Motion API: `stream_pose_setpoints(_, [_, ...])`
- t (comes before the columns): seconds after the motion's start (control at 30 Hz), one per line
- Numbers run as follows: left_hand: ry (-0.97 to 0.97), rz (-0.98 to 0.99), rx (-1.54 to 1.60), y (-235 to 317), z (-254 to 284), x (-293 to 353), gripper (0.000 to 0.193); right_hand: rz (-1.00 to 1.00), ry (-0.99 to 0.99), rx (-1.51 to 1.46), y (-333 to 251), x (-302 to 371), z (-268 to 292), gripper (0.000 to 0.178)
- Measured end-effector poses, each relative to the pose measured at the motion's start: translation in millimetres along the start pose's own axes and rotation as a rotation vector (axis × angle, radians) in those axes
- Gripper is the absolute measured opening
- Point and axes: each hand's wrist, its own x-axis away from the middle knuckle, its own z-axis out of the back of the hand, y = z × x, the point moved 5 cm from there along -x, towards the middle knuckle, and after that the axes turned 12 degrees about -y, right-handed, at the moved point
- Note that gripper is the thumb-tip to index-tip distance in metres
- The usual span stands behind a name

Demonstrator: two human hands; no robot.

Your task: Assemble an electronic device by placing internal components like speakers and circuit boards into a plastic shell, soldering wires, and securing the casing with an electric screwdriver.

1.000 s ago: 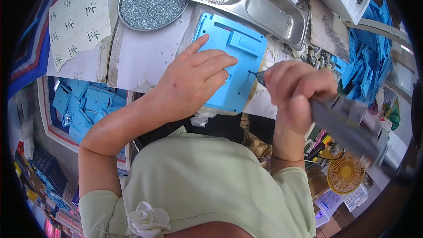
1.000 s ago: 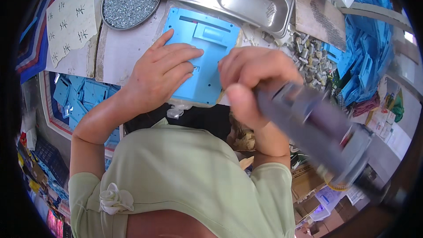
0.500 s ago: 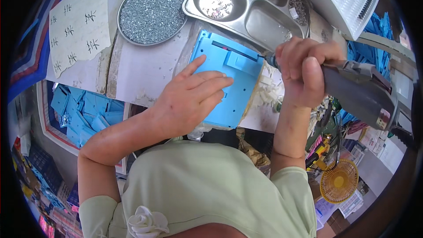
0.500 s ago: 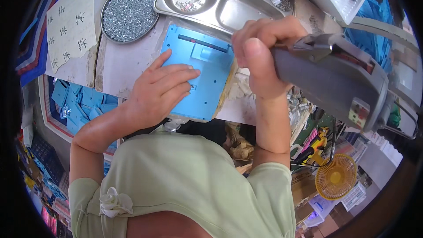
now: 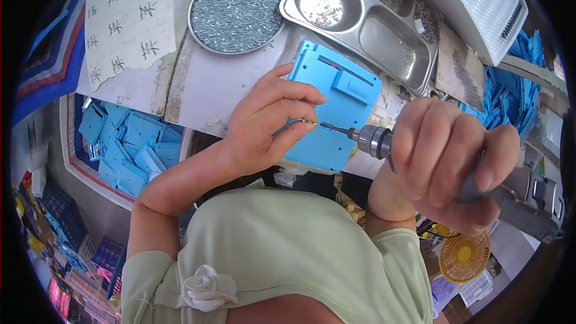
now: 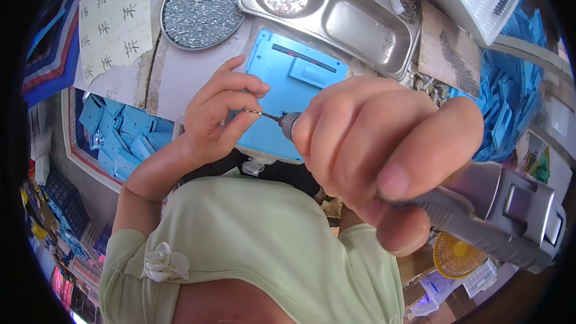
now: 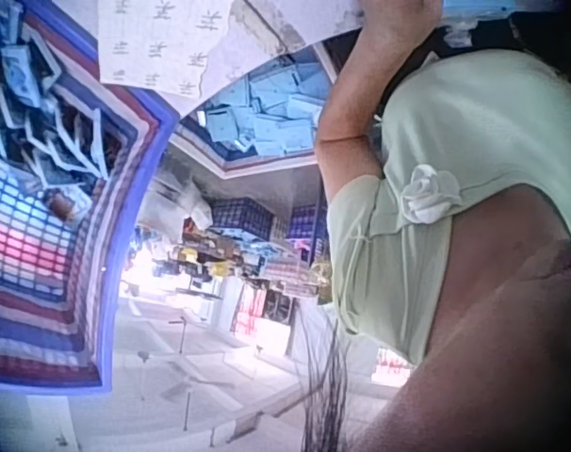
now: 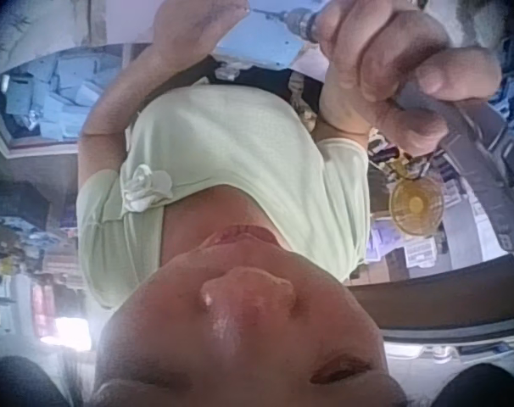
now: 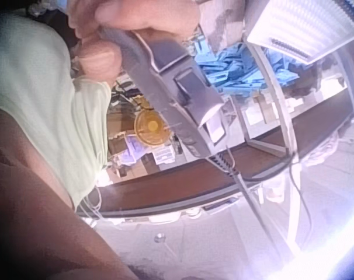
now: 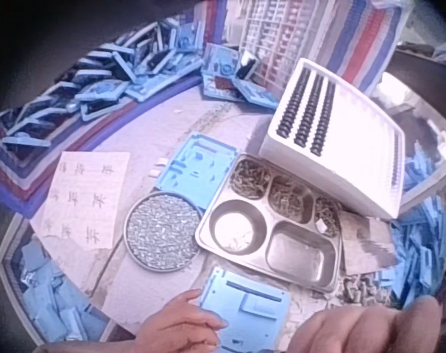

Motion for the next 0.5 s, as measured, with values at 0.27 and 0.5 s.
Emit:
stream_pose_setpoints(0.27, [0.011,-0.041,0.004,-2.3,6.0,6.9,0.007,-0.074,-0.032,0.031,8.6,-9.5,-12.6,0.029])
stream_pose_setpoints(0.5, [0.072,-0.022,0.006,-7.6,6.1,11.8,0.016,-0.127,-0.035,0.074,11.5,-13.2,-16.4,0.029])
